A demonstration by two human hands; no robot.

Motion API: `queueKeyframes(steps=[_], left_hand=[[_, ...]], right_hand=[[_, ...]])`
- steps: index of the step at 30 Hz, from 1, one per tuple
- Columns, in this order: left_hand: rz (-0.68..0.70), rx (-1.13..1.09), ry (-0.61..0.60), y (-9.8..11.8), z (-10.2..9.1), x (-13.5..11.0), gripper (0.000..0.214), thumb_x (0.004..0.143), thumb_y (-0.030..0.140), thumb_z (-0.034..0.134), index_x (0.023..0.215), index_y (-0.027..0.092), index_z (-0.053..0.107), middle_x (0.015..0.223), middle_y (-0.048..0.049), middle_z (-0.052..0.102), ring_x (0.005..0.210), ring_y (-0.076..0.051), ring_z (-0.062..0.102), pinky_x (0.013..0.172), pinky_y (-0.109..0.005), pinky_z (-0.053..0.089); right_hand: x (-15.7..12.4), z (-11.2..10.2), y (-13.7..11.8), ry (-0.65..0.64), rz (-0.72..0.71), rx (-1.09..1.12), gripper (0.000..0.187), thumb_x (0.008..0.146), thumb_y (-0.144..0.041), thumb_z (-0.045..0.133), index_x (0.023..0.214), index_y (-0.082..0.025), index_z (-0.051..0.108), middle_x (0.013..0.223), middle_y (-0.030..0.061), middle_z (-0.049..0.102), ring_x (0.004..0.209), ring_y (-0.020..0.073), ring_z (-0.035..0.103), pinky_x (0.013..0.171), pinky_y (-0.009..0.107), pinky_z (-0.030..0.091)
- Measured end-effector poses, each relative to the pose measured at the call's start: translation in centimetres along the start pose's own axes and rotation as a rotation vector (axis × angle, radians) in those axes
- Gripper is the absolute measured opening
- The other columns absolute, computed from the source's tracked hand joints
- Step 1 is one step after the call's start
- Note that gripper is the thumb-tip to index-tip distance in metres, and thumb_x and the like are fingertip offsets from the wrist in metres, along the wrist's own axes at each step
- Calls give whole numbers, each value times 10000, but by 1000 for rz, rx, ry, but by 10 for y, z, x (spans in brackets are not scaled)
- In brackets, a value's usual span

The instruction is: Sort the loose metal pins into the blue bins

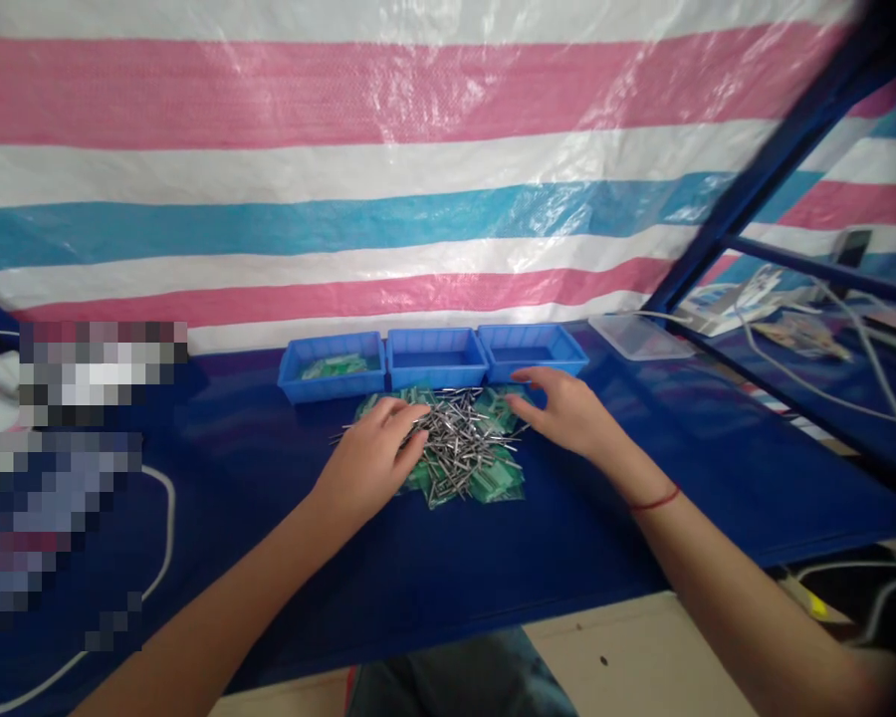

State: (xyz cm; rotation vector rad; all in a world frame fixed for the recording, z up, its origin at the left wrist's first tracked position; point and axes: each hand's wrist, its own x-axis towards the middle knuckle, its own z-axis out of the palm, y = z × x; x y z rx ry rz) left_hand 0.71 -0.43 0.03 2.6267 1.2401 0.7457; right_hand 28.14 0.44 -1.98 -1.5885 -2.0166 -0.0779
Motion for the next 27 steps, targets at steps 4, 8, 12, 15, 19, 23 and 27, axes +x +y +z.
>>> queueKeyframes(steps=[4,8,12,15,19,23,27], left_hand=[[51,-16,42,3,5,-6,265,916,259,447,1104,200,624,1091,-78,596,992,-204,607,894,-337,476],[56,-68,57,-1,4,-14,258,907,236,459,1098,200,629,1100,-84,592,1024,-212,589,929,-362,460],[3,-186,100,1,-5,-11,273,906,263,485,1141,201,609,1125,-90,592,1060,-215,571,952,-376,449],[-77,-373,129,8,-11,4,370,883,328,546,1226,189,548,1134,-99,605,1038,-216,587,919,-376,473],[-179,-777,25,7,-13,23,412,864,385,567,1217,176,539,1031,-80,646,858,-177,644,735,-301,536],[-304,-1002,34,-9,-8,22,246,834,369,606,920,139,591,833,-22,628,730,-129,630,699,-277,534],[-369,-992,89,-16,-3,10,237,811,371,643,835,147,572,761,6,607,706,-115,607,692,-253,510]], right_hand=[[-6,6,9,-115,-100,-4,391,804,-352,616,1131,-139,637,1064,118,699,973,253,652,863,367,499],[-7,4,8,-130,-126,-19,270,863,-285,541,1063,-153,665,997,111,714,919,244,664,828,375,508],[-1,-17,-9,-17,-84,17,282,912,-320,471,1024,-154,668,967,127,707,876,254,664,788,392,507],[12,-31,-41,-41,-92,298,275,910,-366,494,1025,-185,666,932,92,689,816,215,649,704,338,514],[35,-25,-84,-246,-63,848,271,837,-409,606,992,-191,656,870,41,674,633,132,614,545,269,514],[41,0,-99,-294,88,1183,326,763,-402,690,978,-176,591,749,4,651,612,111,604,552,256,526],[28,18,-98,-366,132,1233,266,760,-384,692,910,-180,611,802,16,657,692,128,618,642,290,537]])
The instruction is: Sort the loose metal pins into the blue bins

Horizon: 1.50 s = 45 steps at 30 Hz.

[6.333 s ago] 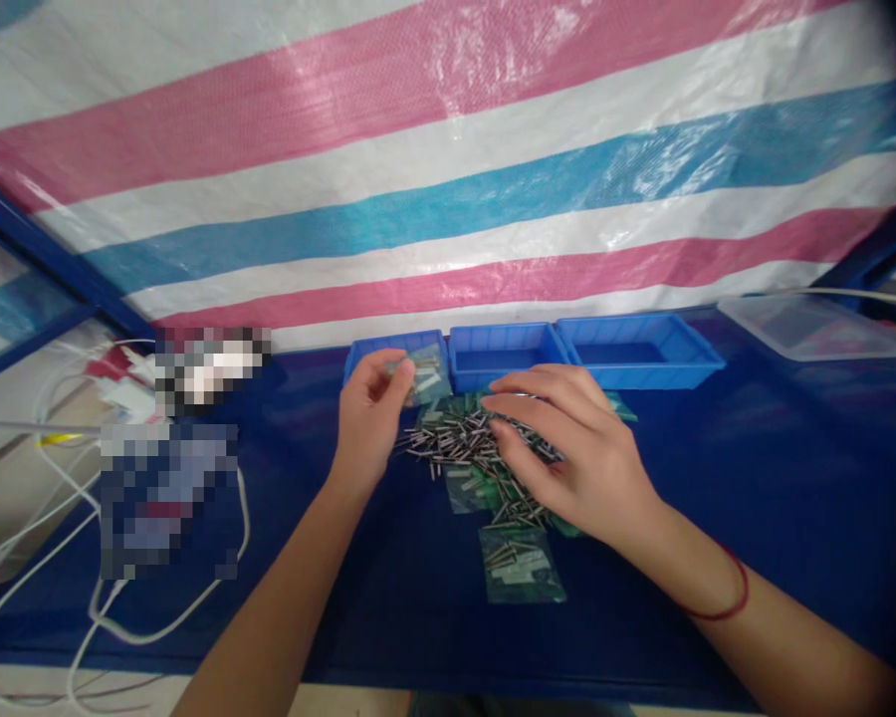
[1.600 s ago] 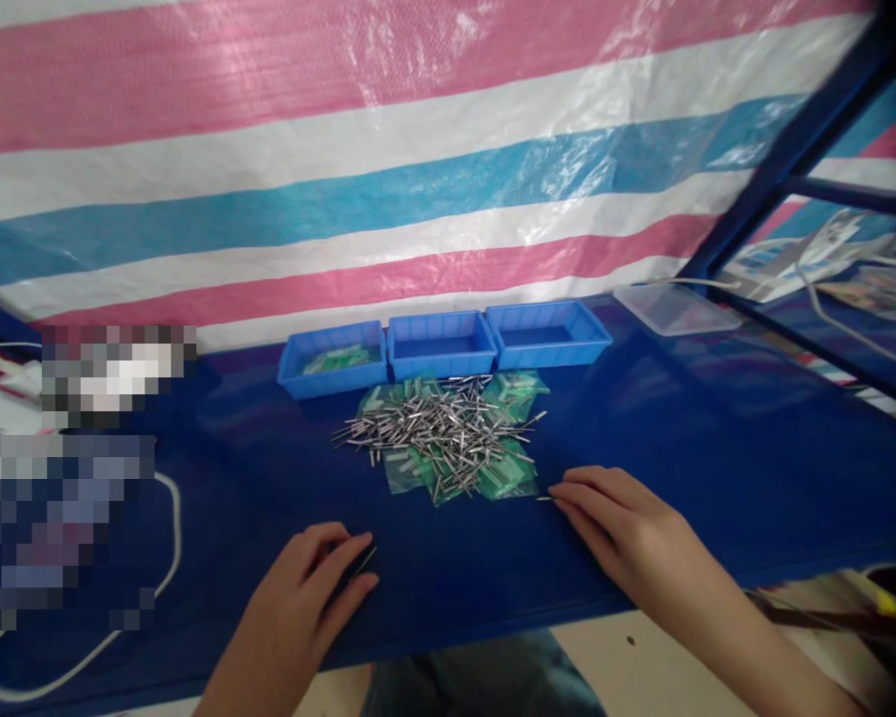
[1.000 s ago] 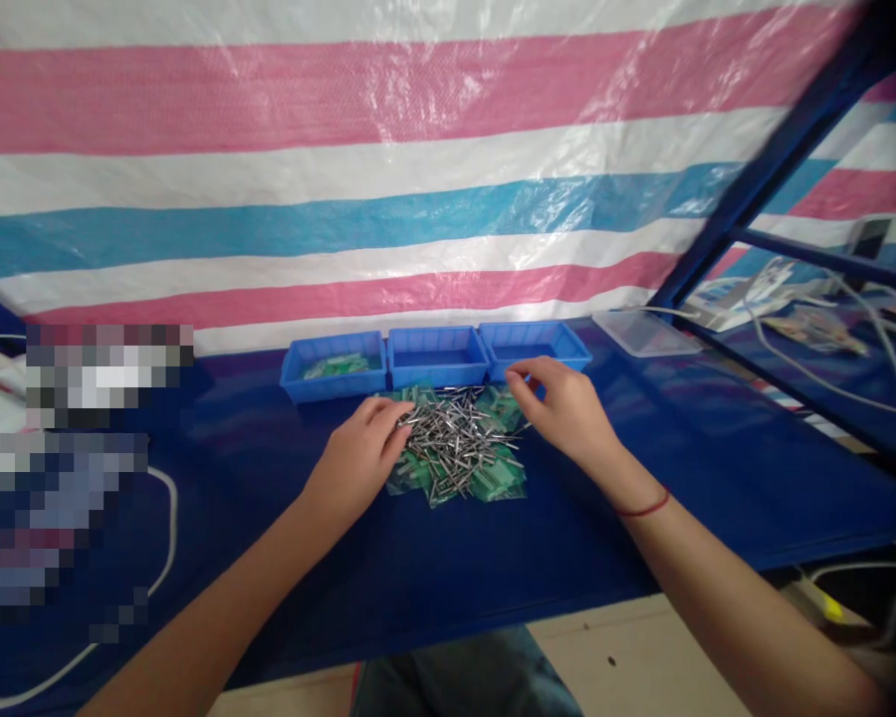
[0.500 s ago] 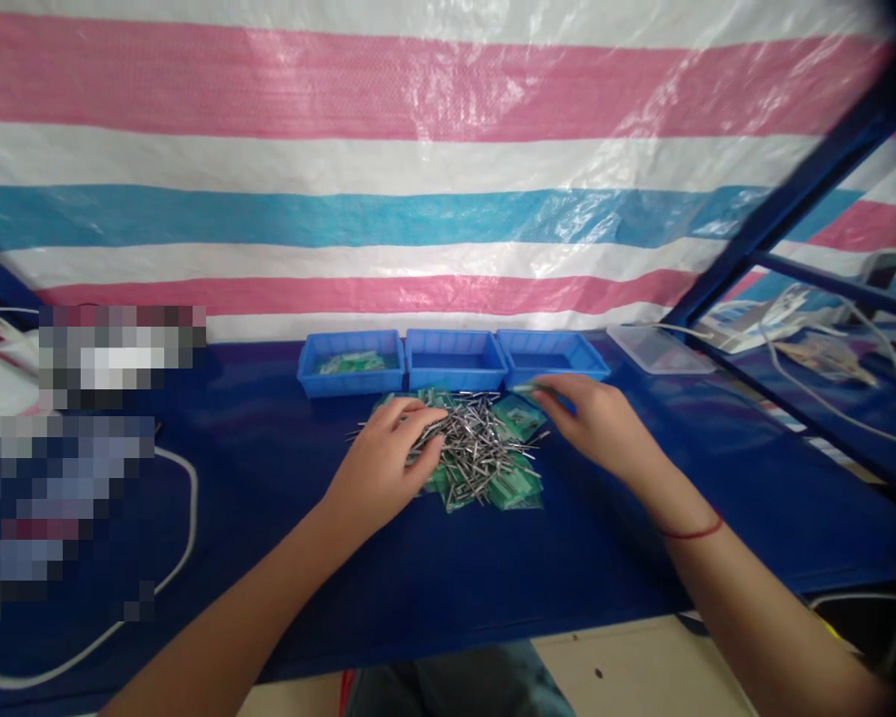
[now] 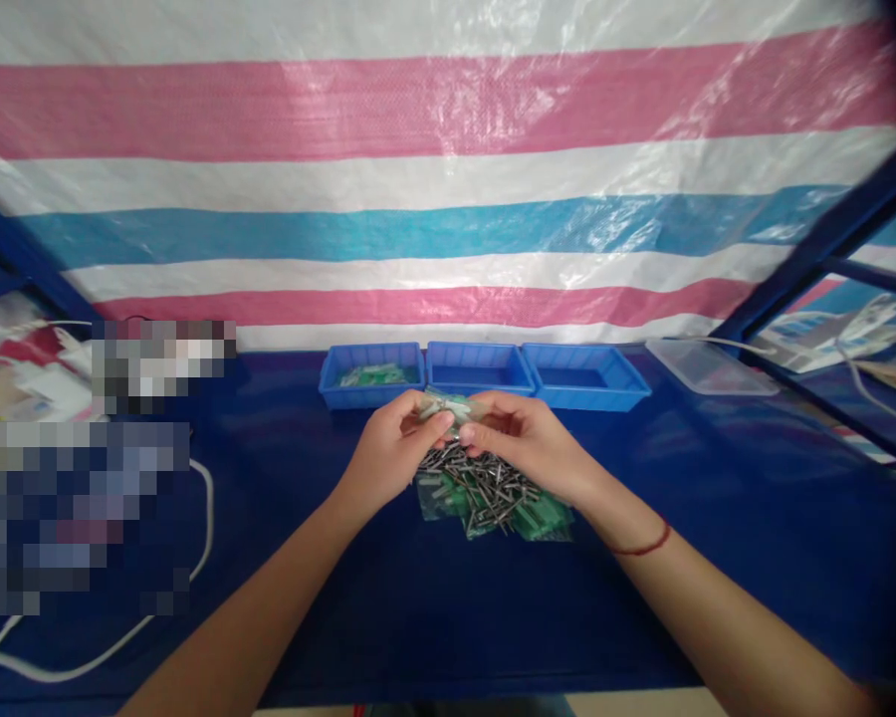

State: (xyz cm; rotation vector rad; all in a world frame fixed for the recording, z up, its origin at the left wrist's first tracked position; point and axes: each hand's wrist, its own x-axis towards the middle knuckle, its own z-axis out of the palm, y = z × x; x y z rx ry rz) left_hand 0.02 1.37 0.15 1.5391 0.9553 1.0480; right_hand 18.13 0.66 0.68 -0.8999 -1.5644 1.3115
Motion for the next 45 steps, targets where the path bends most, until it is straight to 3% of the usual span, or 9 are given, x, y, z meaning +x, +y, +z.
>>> queueKeyframes(steps=[7,13,17,20,26,32,36,41,45], left_hand=[[-240,-162,0,20,10,-8,492,845,602,484,1035,159,582,903,-59,617,603,-89,573,514,-196,475],[-442,-409,-115,22,14,-10,489,792,626,552,872,147,598,699,-1,560,511,-54,503,430,-150,388],[-271,-312,2,16,13,-9,312,791,424,664,880,131,611,740,-1,580,588,-62,538,507,-157,426],[-88,-140,127,12,9,-6,267,835,391,611,915,136,605,791,-21,608,657,-106,587,562,-203,483],[417,395,89,9,5,-10,126,884,231,559,959,209,658,1028,-53,630,987,-176,597,900,-325,479],[447,578,-86,12,7,-13,211,879,281,570,1076,238,632,1372,-101,412,1279,-248,421,1043,-422,384],[384,465,-155,12,8,-12,242,909,300,521,1120,232,618,1166,-91,586,1108,-211,551,964,-365,445],[266,336,-34,8,14,-11,167,901,270,533,977,195,661,970,-59,668,885,-161,620,790,-260,491],[241,326,185,4,-9,2,147,866,290,582,954,194,650,946,-33,674,848,-143,630,782,-246,486]], right_hand=[[-17,-6,-6,252,-404,-613,87,855,-237,570,877,-200,646,847,53,665,777,175,620,691,323,517],[-20,-9,-9,190,-699,-984,263,859,-129,514,1054,-226,661,1015,86,666,937,211,609,827,382,502],[-20,-1,-8,285,-575,-855,238,854,-168,533,1051,-224,654,1036,95,637,900,207,614,770,367,518],[-19,3,-11,372,-263,-510,204,863,-308,560,1035,-207,602,760,32,621,596,137,571,529,272,489],[-17,10,-19,129,242,182,406,857,-569,486,961,-181,551,625,3,597,480,112,538,383,203,410],[-14,6,-11,181,166,235,228,781,-369,677,861,-189,562,652,-21,595,551,93,561,522,214,472],[-14,2,-7,203,16,102,198,800,-350,660,852,-205,536,652,-32,574,546,95,531,540,239,468],[-16,8,-5,211,-110,-31,161,841,-308,619,911,-219,504,675,-35,555,573,98,526,539,241,445],[-15,8,-6,253,-74,62,379,811,-308,644,1099,-256,404,818,-23,605,617,107,591,585,269,502]])
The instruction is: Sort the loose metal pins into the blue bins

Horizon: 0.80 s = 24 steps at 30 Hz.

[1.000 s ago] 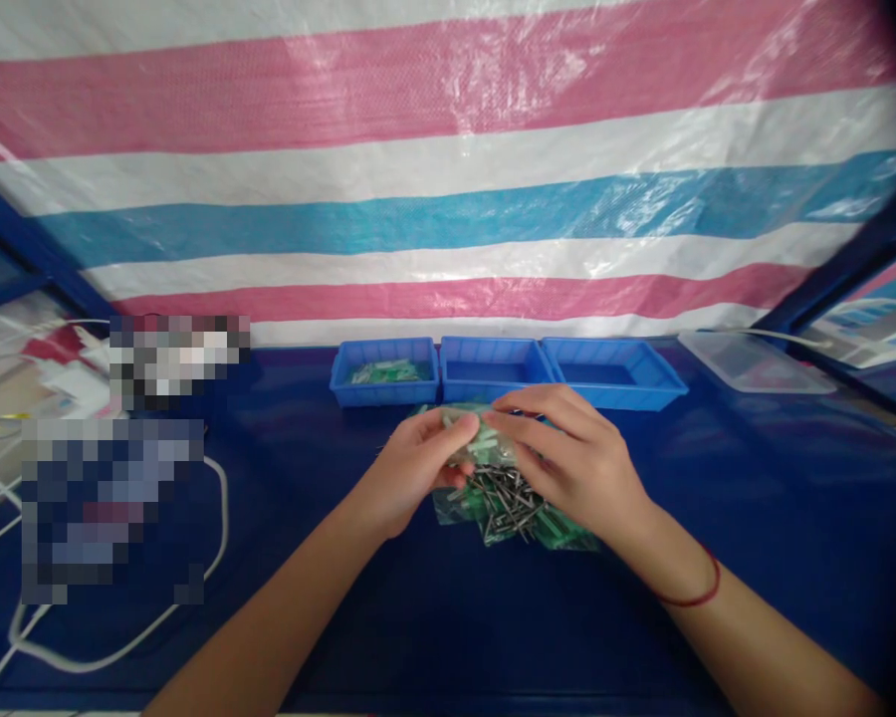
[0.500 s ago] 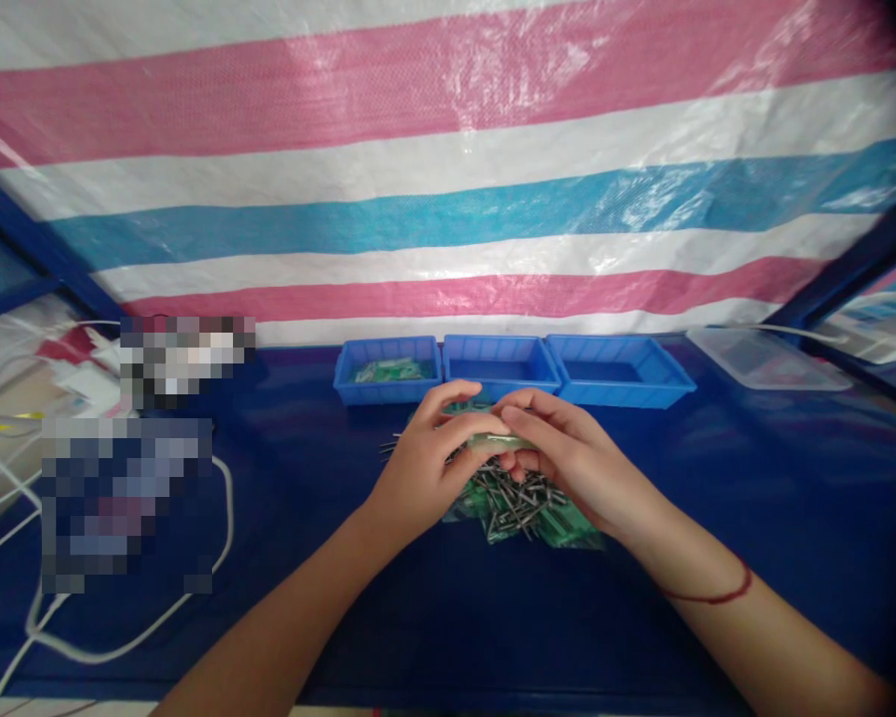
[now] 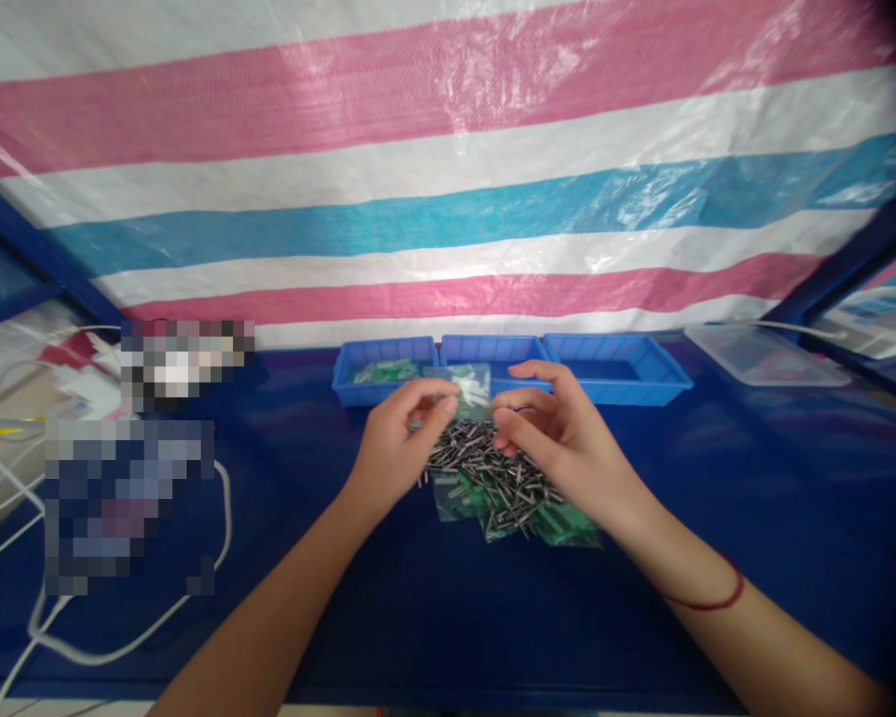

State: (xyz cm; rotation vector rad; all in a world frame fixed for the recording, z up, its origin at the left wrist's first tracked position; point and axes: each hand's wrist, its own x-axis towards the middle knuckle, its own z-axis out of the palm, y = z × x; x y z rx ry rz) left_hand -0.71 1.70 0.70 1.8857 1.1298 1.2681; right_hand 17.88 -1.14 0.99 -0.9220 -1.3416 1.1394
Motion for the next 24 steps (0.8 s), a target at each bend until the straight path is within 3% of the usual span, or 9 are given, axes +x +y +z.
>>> queueKeyframes(steps=[3,6,9,12,15,18,20,22,24], left_hand=[[-42,-4,349,-20,-32,20,259,802,330,647,1009,180,603,844,-20,672,750,-140,642,721,-243,493],[-72,78,492,-42,-61,35,346,803,389,628,1063,166,584,831,-36,682,759,-159,654,720,-257,501],[-92,406,371,-60,-72,40,353,855,430,544,1077,165,615,936,-82,695,885,-214,651,828,-346,495],[-58,669,214,-70,-69,39,296,853,407,550,973,175,691,1125,-123,644,1121,-286,549,1013,-464,375],[19,823,214,-69,-64,37,304,881,400,515,1026,204,697,1293,-131,529,1245,-304,433,1062,-496,307],[78,858,252,-58,-61,35,315,901,398,484,1043,206,689,1254,-125,539,1211,-281,461,1049,-465,331],[112,840,211,-47,-58,33,287,895,374,498,1008,196,691,1178,-111,585,1154,-266,504,1031,-445,349],[146,786,61,-36,-52,29,247,897,331,500,969,185,685,1057,-82,640,1039,-232,566,972,-399,399],[168,728,-117,-26,-44,25,218,904,303,493,924,181,673,955,-51,665,923,-200,592,888,-350,442]], right_hand=[[2,-2,-4,61,17,15,397,790,-336,655,1082,-250,400,884,3,611,609,108,595,559,274,508],[3,-3,-8,93,35,18,373,786,-347,652,1054,-245,414,876,6,607,583,101,580,534,267,495],[4,-5,-9,82,56,14,375,787,-348,648,1060,-243,415,886,12,605,580,102,581,538,270,492],[6,-12,-9,68,64,-46,372,791,-354,638,1072,-234,427,851,6,595,576,109,575,505,258,465],[10,-28,-8,62,20,-261,255,820,-330,599,1021,-208,502,750,-13,567,548,102,528,474,238,402],[12,-41,-10,-48,-27,-601,97,847,-275,544,871,-189,580,691,-8,576,559,108,507,514,249,382],[11,-44,-9,-181,-59,-803,112,852,-261,530,811,-188,605,695,1,605,592,123,529,567,268,396],[10,-43,-6,-268,-109,-954,129,851,-273,535,812,-187,622,744,20,637,652,149,561,620,290,411],[10,-41,0,-262,-158,-1051,154,860,-287,525,871,-179,634,823,51,661,744,189,590,682,317,427]])
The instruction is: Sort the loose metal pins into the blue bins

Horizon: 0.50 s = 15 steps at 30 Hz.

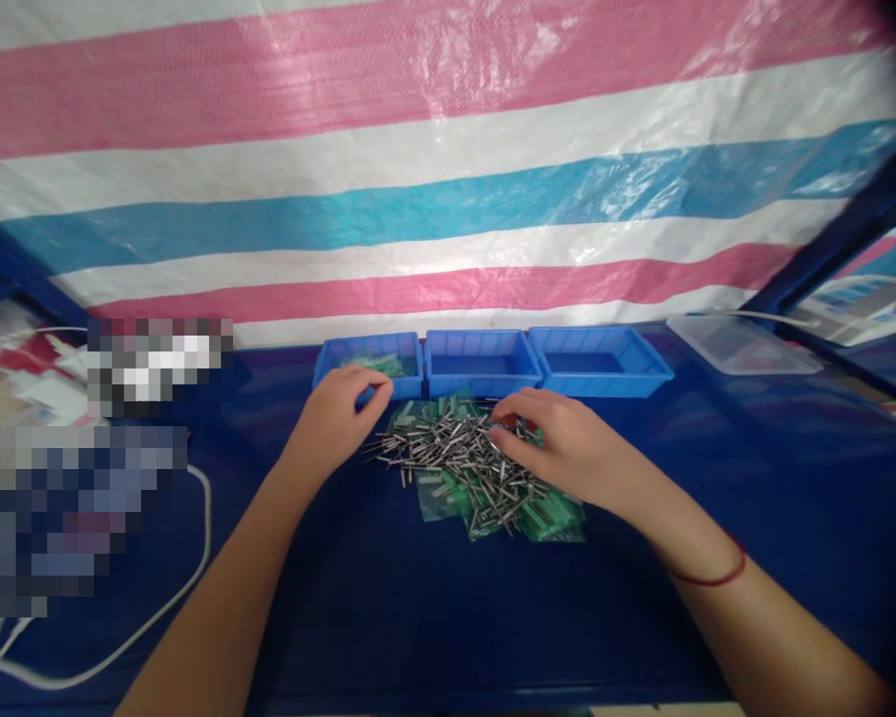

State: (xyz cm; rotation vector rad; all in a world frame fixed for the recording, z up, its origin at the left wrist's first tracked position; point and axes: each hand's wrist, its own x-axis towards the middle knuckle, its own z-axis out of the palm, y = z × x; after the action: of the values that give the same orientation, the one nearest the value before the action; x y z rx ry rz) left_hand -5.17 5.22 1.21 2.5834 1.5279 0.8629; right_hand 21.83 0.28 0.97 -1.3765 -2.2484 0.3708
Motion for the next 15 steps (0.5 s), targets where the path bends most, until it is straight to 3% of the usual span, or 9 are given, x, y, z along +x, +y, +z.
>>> queueKeyframes(steps=[3,6,9,12,15], left_hand=[[86,-2,-57,17,5,-3,204,908,273,489,883,177,667,918,-44,658,913,-200,573,876,-350,434],[136,-41,-143,27,15,-8,227,918,301,482,1004,186,657,1015,-56,645,985,-208,559,924,-363,425],[146,-74,-258,32,24,-14,301,914,359,488,1135,205,624,1167,-80,594,1093,-235,529,985,-395,409],[118,-94,-336,33,29,-18,351,923,392,463,1198,216,593,1257,-93,545,1160,-253,501,1023,-423,389],[98,-138,-376,34,28,-18,378,934,405,437,1225,206,573,1288,-97,528,1189,-247,487,1050,-418,369]], right_hand=[[4,12,3,74,-1,-77,229,898,-286,474,1001,-159,635,913,91,682,866,234,603,787,361,425],[11,22,5,84,-53,-73,263,929,-271,431,1041,-158,641,965,97,698,906,234,611,863,384,383],[21,28,5,35,-78,10,291,949,-252,387,908,-174,664,902,64,712,830,193,625,851,357,365],[28,29,4,3,-37,64,398,952,-268,369,662,-167,621,638,20,656,606,150,574,737,315,385],[28,28,3,16,-8,106,425,942,-285,389,599,-173,614,556,0,618,528,140,539,635,290,398]])
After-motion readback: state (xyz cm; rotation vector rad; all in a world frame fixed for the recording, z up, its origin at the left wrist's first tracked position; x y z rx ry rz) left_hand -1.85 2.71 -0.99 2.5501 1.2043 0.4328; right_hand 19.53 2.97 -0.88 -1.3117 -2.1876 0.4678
